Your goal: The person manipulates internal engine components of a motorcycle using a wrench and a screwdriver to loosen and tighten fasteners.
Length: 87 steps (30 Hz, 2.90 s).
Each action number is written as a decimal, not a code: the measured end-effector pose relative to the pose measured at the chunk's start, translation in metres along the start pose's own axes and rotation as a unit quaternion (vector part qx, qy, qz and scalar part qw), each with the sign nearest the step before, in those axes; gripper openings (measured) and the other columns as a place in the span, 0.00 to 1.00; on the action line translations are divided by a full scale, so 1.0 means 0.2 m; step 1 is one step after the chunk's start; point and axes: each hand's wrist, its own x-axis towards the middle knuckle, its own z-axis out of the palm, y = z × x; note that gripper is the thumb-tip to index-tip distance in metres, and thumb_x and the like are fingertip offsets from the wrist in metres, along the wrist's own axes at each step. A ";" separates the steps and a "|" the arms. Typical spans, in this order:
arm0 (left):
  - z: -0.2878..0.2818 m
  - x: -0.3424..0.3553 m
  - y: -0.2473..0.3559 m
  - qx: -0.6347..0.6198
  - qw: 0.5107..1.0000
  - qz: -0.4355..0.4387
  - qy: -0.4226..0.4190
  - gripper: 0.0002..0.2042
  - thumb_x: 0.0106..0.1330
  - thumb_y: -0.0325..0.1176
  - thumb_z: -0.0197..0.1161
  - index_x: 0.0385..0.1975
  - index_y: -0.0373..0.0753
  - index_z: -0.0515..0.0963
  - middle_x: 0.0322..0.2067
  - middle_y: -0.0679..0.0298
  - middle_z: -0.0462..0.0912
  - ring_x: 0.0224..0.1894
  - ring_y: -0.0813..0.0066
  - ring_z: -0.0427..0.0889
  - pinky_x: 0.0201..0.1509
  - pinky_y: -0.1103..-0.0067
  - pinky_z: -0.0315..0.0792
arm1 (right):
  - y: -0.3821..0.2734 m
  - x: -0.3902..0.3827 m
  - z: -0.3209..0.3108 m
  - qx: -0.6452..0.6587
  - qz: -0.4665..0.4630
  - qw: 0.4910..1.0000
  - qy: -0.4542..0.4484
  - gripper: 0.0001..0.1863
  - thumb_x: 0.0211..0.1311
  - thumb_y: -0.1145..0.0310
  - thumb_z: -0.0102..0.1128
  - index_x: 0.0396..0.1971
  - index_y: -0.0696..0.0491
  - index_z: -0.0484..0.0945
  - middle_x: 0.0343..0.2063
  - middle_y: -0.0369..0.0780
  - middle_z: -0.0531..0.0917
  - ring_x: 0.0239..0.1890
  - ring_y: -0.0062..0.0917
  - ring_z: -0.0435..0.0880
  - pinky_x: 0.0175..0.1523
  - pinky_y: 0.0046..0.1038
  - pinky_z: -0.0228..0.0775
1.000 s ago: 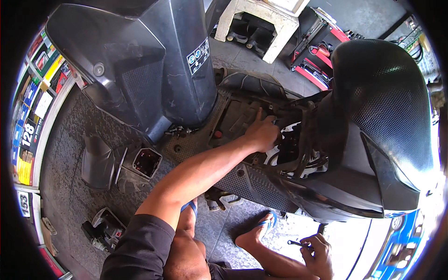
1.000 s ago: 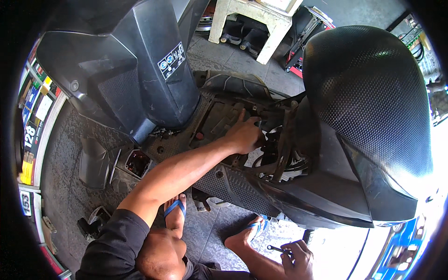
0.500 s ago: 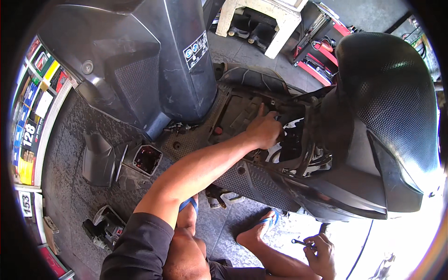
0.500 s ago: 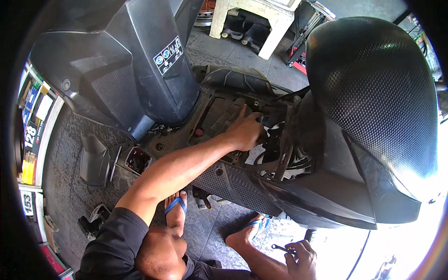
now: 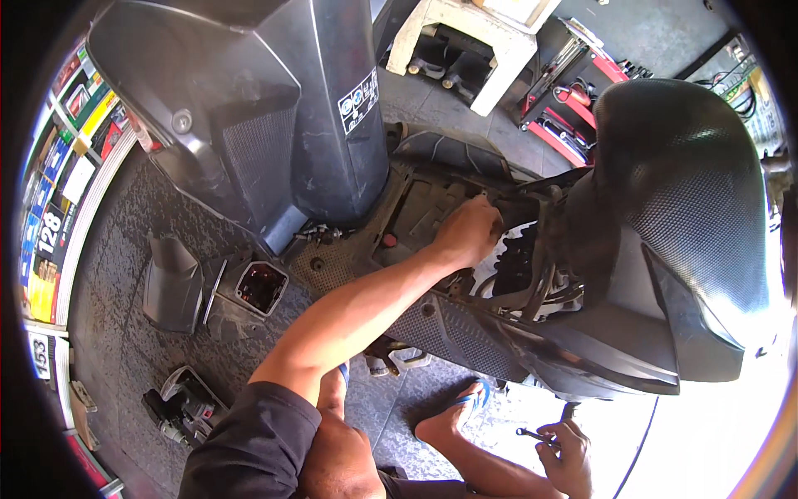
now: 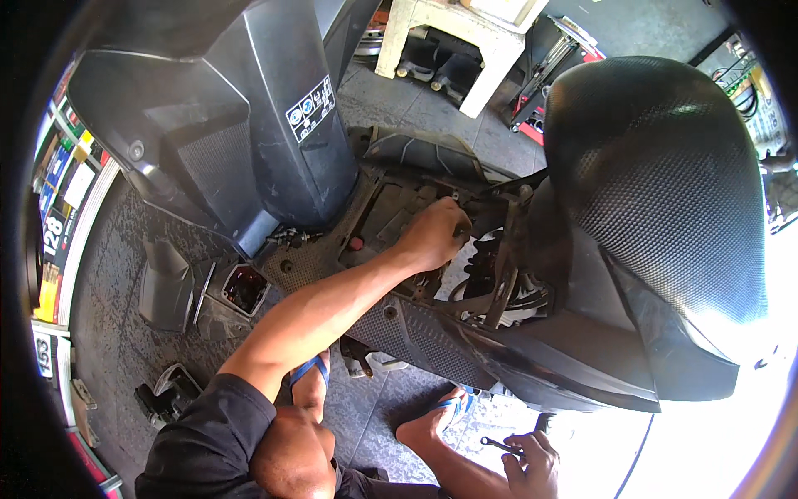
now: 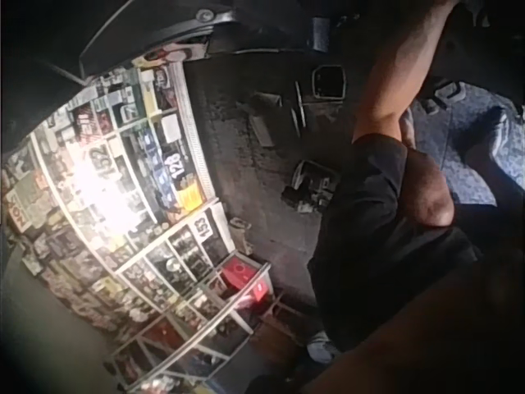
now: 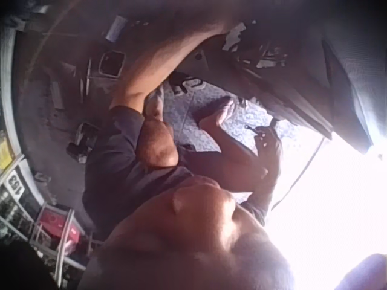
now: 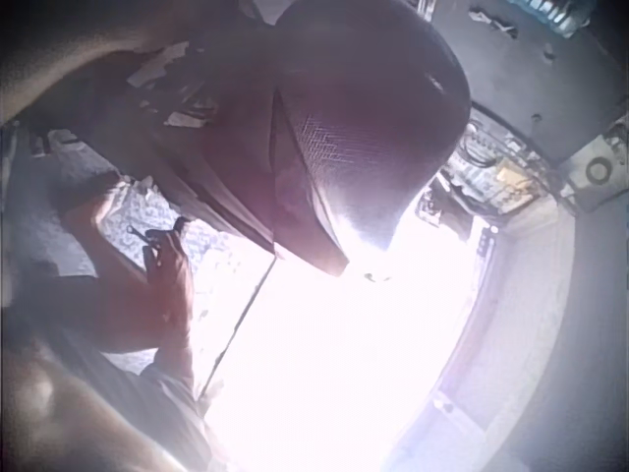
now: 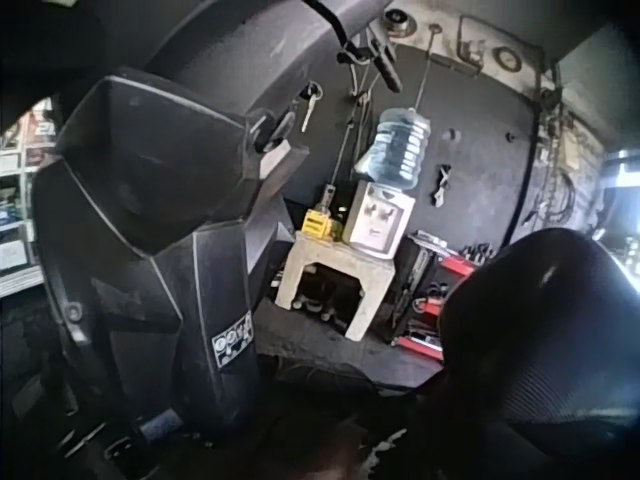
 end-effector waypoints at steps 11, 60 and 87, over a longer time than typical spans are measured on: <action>0.17 0.25 -0.09 -0.137 0.920 -0.221 -0.294 0.10 0.58 0.20 0.62 0.39 0.26 0.82 0.29 0.50 0.84 0.26 0.63 0.85 0.23 0.69 0.79 | 0.01 -0.04 -0.03 0.018 -0.002 1.000 0.022 0.11 0.60 0.77 0.60 0.43 0.54 0.80 0.33 0.42 0.84 0.28 0.30 0.83 0.33 0.31 0.74; 0.40 0.40 -0.36 0.038 0.908 -0.060 -0.414 0.03 0.42 0.22 0.66 0.18 0.33 0.82 0.20 0.54 0.80 0.22 0.65 0.78 0.24 0.67 0.70 | 0.03 -0.08 -0.02 0.000 0.037 0.998 -0.042 0.11 0.61 0.74 0.58 0.43 0.55 0.80 0.36 0.44 0.82 0.32 0.34 0.83 0.35 0.33 0.74; 0.04 0.02 0.14 -0.226 0.966 0.067 0.110 0.12 0.55 0.32 0.69 0.35 0.32 0.84 0.34 0.51 0.83 0.39 0.52 0.83 0.44 0.66 0.76 | 0.03 -0.05 -0.01 -0.014 0.028 0.999 -0.042 0.14 0.59 0.73 0.60 0.45 0.56 0.80 0.37 0.46 0.83 0.36 0.37 0.84 0.39 0.34 0.75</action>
